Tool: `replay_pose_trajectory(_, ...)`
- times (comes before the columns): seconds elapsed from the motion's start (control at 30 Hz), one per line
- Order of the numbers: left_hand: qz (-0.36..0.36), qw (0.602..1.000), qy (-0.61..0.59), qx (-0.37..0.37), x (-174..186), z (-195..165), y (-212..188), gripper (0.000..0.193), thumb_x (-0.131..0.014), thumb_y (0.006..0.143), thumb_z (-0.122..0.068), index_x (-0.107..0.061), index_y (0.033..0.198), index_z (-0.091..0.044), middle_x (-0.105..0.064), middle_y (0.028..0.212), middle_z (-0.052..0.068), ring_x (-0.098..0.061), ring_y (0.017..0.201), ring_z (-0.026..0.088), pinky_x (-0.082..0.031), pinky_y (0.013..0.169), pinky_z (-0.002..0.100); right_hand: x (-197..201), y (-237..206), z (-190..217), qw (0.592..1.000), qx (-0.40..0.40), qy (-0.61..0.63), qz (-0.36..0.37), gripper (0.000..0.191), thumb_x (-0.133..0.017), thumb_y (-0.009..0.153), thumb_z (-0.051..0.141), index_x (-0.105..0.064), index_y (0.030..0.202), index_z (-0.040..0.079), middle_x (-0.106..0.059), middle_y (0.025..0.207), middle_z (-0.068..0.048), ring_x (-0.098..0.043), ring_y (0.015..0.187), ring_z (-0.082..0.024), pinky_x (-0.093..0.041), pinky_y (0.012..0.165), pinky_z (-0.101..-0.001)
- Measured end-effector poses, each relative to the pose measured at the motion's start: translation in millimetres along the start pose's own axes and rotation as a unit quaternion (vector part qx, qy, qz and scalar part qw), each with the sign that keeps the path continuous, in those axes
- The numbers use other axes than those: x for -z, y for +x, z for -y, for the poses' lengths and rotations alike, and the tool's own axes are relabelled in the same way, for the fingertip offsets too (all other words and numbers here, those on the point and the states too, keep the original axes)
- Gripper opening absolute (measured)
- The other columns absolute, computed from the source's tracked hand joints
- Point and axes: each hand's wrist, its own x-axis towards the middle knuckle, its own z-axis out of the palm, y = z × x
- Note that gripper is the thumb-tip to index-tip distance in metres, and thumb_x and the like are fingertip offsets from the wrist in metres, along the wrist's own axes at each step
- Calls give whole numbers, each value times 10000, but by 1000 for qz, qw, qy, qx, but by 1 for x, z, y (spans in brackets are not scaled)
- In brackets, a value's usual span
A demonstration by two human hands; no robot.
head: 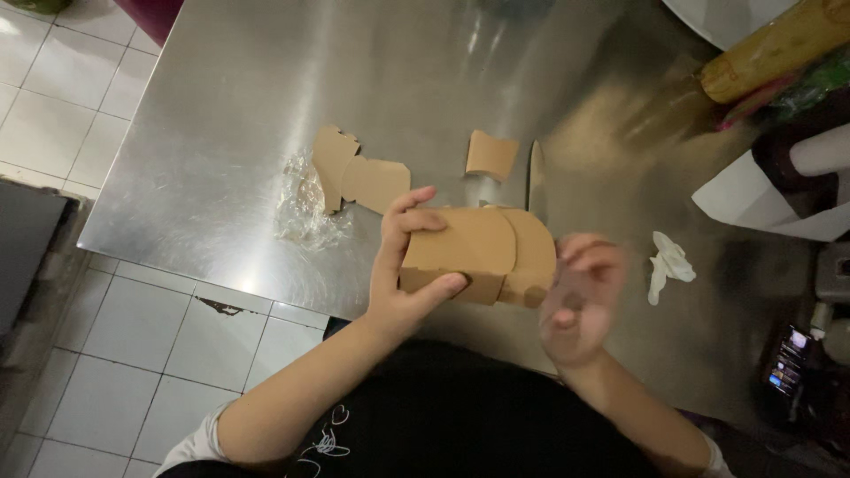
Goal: The person stirs cooked rice in a rice cooker, then moves to a stainless steel table and assembles flat cardboard pieces into small boxes by hand. The person folds and interlocks the cardboard tabs to form the box shape.
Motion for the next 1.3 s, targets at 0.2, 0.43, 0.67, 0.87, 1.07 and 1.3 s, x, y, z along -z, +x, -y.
replay_pose_trajectory(0.2,13,998,-54,15,-5,1,0,481,-810,898,-214,-565,1297,-106,-356,1602,174,-480,1411,286,-403,1244,450,9,-21,1,975,-102,-67,184,601,-743,961,419,-572,1345,-10,-650,1306,-92,-632,1207,-177,-509,1035,-341)
replay_pose_trajectory(0.43,43,998,-36,-7,-5,-5,3,498,-841,882,-250,-570,1277,-112,-319,1615,176,-452,1425,307,-410,1238,464,3,-17,11,974,-172,-64,130,254,-693,1023,146,-688,1200,-37,-740,1130,-88,-701,1023,-155,-565,903,-288)
replay_pose_trajectory(0.67,43,998,9,-43,-5,-13,6,588,-920,795,-230,-571,1257,-129,-316,1600,159,-447,1428,314,-421,1211,458,-6,-15,15,965,-244,27,90,262,-674,1014,158,-672,1198,-28,-760,1124,-94,-742,1013,-193,-621,884,-343)
replay_pose_trajectory(0.87,36,999,-24,-6,-4,-13,2,505,-889,839,-203,-585,1235,-128,-332,1575,160,-465,1421,312,-420,1223,468,-7,-3,16,975,-101,-48,193,486,-711,1004,321,-591,1349,2,-656,1343,-108,-652,1244,-219,-531,1069,-366)
replay_pose_trajectory(1.07,43,996,-74,9,-3,-9,1,482,-863,858,-189,-584,1244,-116,-333,1575,153,-458,1445,309,-411,1234,459,-3,5,23,956,-112,-19,272,813,-822,916,472,-456,1472,4,-543,1480,-122,-555,1384,-253,-473,1162,-407)
replay_pose_trajectory(1.3,77,993,-87,-10,0,-10,1,506,-868,844,-171,-585,1260,-122,-317,1582,141,-444,1430,283,-395,1222,430,-2,0,22,950,-116,-20,289,928,-848,852,497,-443,1536,18,-506,1571,-126,-509,1483,-266,-420,1245,-421)
